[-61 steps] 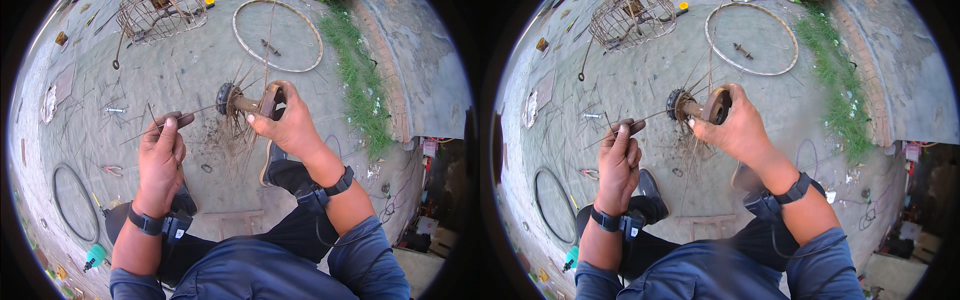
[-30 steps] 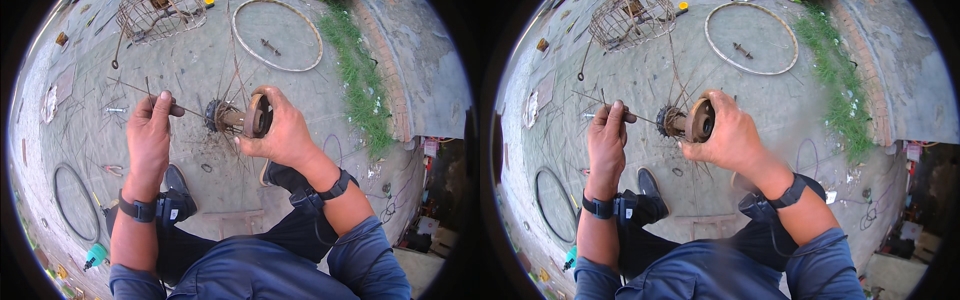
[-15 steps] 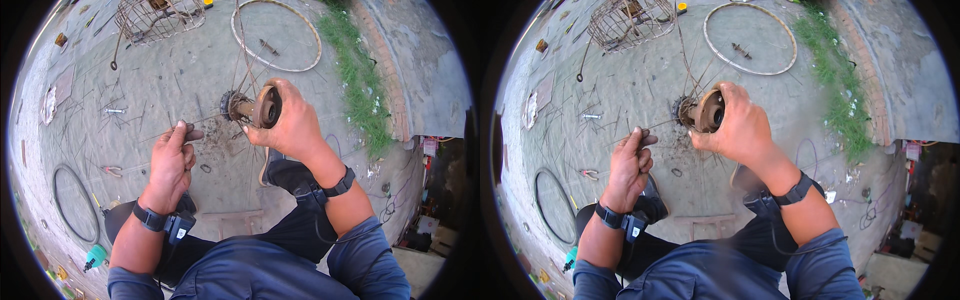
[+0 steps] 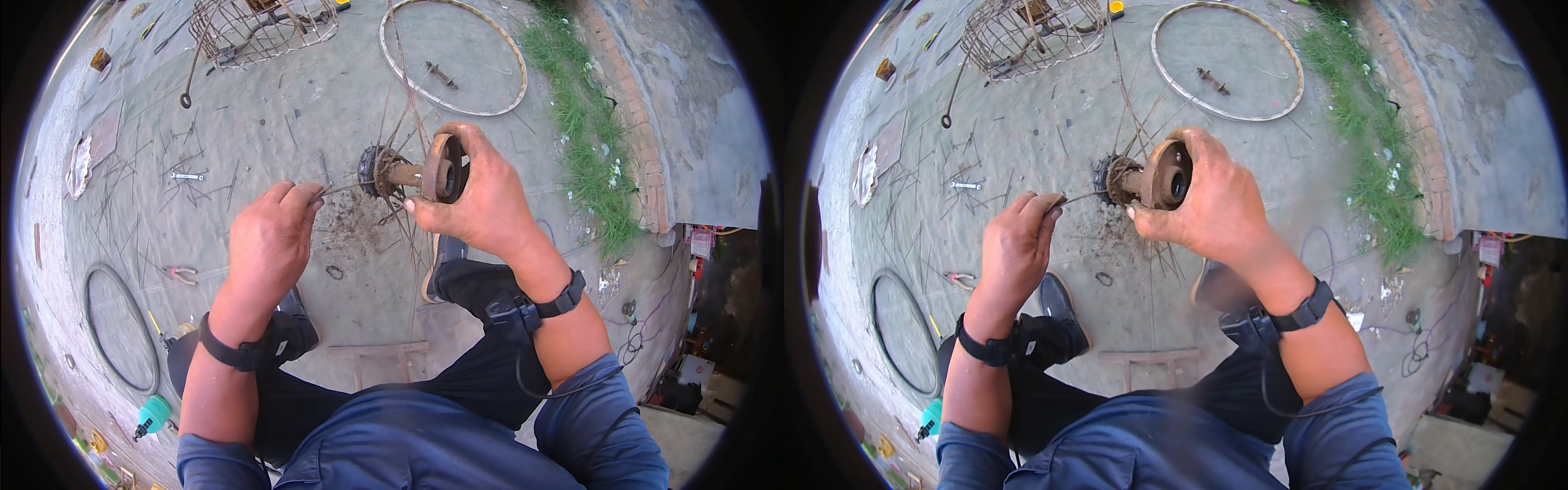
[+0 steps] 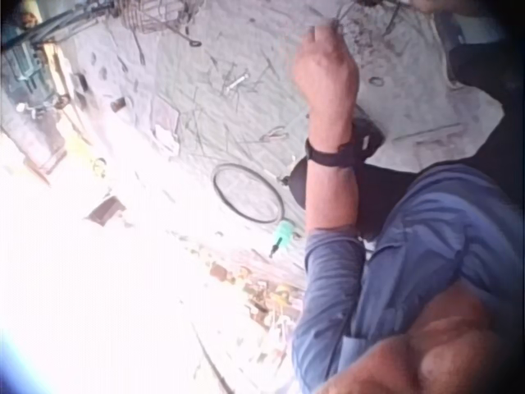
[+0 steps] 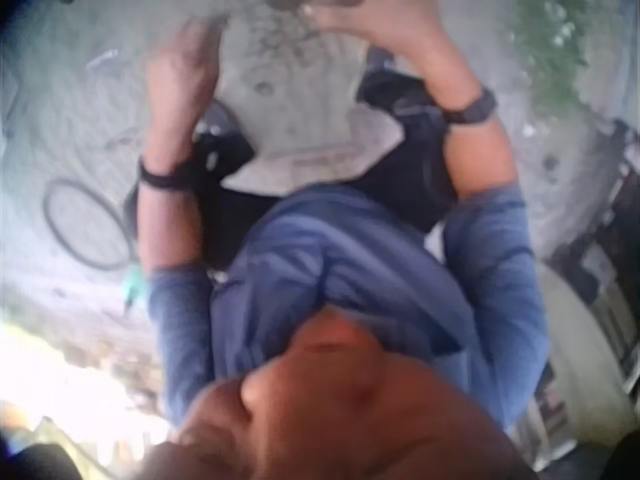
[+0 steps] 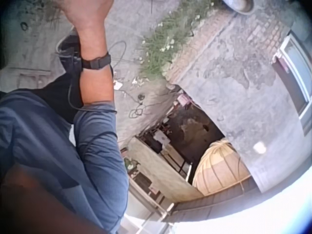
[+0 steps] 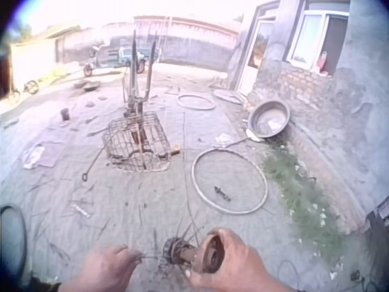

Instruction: The person inserts and adjusts bicycle spokes into the hub of a wheel. They hold the hub with one hand and use the other to thread and tighten individual spokes into the hub flange, occasionally rotating the hub to access different spoke holes.

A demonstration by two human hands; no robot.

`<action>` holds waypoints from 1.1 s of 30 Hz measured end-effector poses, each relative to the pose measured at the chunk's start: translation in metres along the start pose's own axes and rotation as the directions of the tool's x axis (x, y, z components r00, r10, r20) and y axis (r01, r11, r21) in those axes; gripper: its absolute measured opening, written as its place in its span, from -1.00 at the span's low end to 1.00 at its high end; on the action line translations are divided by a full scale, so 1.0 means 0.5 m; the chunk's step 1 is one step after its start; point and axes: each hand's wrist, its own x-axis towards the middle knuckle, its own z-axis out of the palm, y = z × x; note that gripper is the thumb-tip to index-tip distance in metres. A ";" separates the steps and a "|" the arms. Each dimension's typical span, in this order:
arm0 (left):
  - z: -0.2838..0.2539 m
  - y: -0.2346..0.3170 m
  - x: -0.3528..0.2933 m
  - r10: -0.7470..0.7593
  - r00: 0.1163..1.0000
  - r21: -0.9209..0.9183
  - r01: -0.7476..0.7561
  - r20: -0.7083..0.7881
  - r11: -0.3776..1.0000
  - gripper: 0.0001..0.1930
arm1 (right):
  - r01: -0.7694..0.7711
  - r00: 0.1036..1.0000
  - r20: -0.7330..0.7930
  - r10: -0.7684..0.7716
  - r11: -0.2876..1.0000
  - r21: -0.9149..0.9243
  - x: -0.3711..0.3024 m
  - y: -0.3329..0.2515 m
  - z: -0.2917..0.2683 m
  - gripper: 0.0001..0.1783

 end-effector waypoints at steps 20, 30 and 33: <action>-0.013 -0.008 0.006 0.089 0.981 -0.034 -0.084 0.175 0.996 -0.91 | 0.138 0.989 0.056 -0.135 0.988 -0.063 0.009 0.012 -0.015 -0.13; -0.013 -0.007 0.008 0.109 0.967 -0.113 -0.085 0.230 0.990 -0.91 | 0.014 0.963 0.270 -0.011 1.000 -0.008 0.031 0.007 -0.047 -0.14; -0.026 -0.009 0.016 0.175 0.955 -0.069 -0.163 0.240 0.984 -0.92 | -0.036 0.950 0.312 0.027 0.999 0.025 0.031 0.016 -0.049 -0.11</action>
